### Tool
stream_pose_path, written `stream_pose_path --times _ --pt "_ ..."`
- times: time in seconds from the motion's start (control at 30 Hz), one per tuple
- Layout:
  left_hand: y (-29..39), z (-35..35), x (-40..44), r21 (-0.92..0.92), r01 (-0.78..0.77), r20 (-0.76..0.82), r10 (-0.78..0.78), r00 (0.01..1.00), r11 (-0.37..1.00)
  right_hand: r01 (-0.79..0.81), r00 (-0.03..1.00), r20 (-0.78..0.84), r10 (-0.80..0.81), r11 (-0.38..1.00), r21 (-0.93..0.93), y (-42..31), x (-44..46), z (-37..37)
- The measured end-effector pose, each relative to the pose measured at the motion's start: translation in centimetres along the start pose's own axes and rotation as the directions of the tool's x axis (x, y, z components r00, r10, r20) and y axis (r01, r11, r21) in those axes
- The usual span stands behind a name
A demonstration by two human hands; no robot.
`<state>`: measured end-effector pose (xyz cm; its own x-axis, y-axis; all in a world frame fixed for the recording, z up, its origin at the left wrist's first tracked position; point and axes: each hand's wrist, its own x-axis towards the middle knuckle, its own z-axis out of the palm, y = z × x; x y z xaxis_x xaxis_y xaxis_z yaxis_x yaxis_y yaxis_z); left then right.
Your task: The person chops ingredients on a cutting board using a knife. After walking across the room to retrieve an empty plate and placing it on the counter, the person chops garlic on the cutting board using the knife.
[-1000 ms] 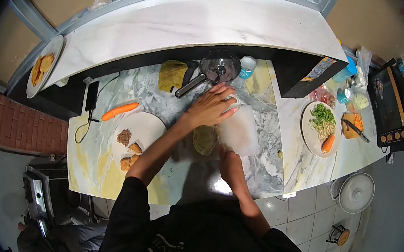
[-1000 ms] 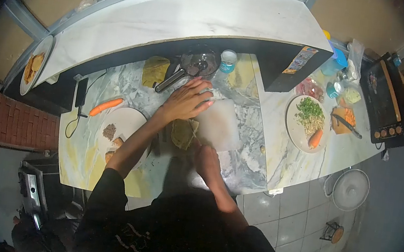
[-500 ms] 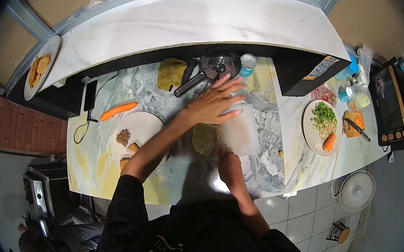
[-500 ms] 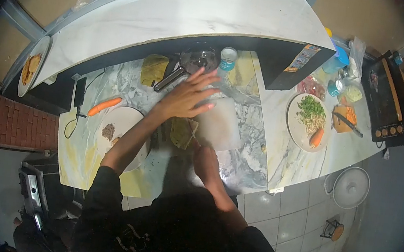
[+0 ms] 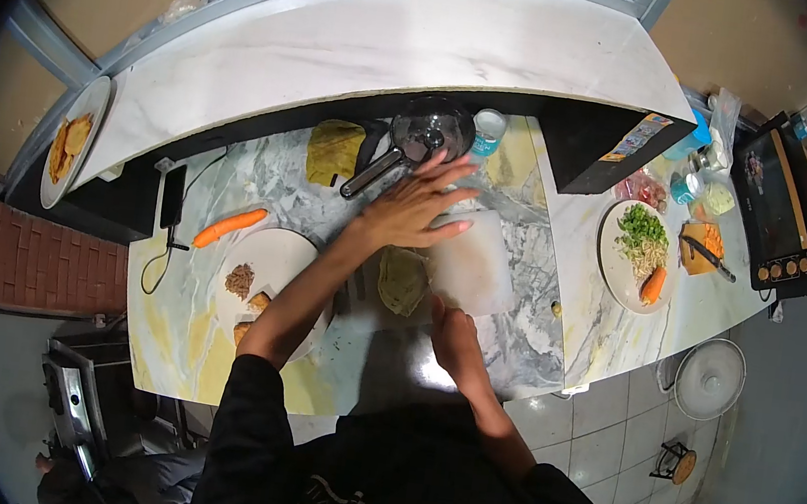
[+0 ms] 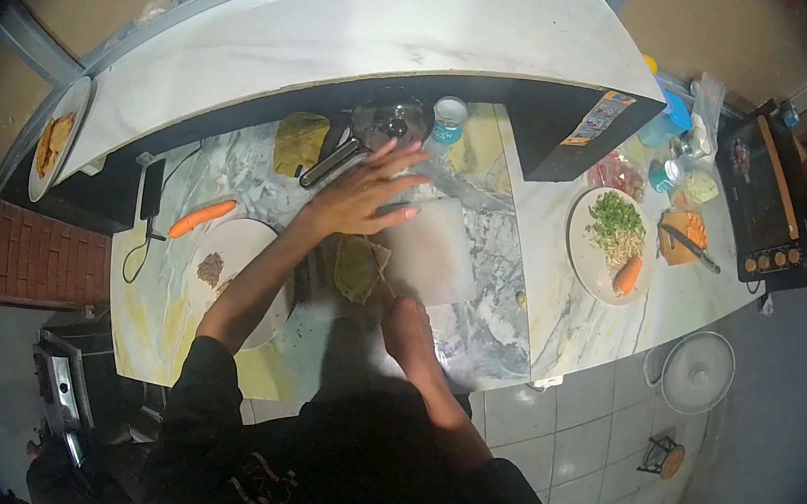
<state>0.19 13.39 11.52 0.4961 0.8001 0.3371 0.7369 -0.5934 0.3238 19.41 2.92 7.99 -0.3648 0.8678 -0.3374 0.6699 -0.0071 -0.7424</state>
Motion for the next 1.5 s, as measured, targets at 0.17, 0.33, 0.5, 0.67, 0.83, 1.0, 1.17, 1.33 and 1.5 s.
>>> stream_pose_path --times 0.17,0.33,0.5,0.67,0.83,1.0,1.17,1.33,1.5 --pt "-0.6 2.3 -0.4 0.028 0.048 0.104 -0.051 0.993 0.998 -0.062 0.998 -0.021 0.062 0.998 -0.027 0.9 0.5 0.5" --pt "0.4 0.3 1.4 0.010 0.044 0.127 -0.044 0.991 0.999 -0.082 0.996 0.030 0.083 0.996 -0.023 0.5 0.7 0.0" --pt "2.0 -2.5 2.9 0.015 -0.024 0.013 0.023 1.000 1.000 -0.088 0.996 0.033 0.087 0.996 0.031 0.3 0.5 0.1" --pt "-0.5 2.8 0.7 -0.072 0.139 0.166 -0.126 0.978 0.988 -0.042 0.999 -0.006 0.042 0.999 0.022 1.2 0.7 0.4" --pt "0.4 2.0 1.0 -0.098 0.069 0.170 -0.052 0.984 0.993 -0.050 0.999 -0.003 0.050 0.998 0.040 0.4 0.0 -0.3" --pt "1.7 -1.1 1.8 -0.038 0.046 0.095 -0.042 0.995 0.998 -0.057 0.997 0.053 0.056 0.998 0.020 0.3 0.3 -0.2" --pt "2.2 -2.2 1.9 -0.014 0.012 0.068 -0.011 0.998 1.000 0.006 0.999 0.043 -0.007 0.999 0.038 0.3 0.1 -0.6" --pt "2.1 -1.9 1.7 0.015 0.003 0.057 -0.003 0.998 1.000 0.039 0.999 -0.016 -0.039 0.999 0.018 1.6 0.5 0.7" --pt "0.9 1.4 0.3 0.024 0.124 0.166 -0.126 0.978 0.992 0.028 0.999 0.023 -0.029 1.000 0.012 1.0 0.3 -0.1"
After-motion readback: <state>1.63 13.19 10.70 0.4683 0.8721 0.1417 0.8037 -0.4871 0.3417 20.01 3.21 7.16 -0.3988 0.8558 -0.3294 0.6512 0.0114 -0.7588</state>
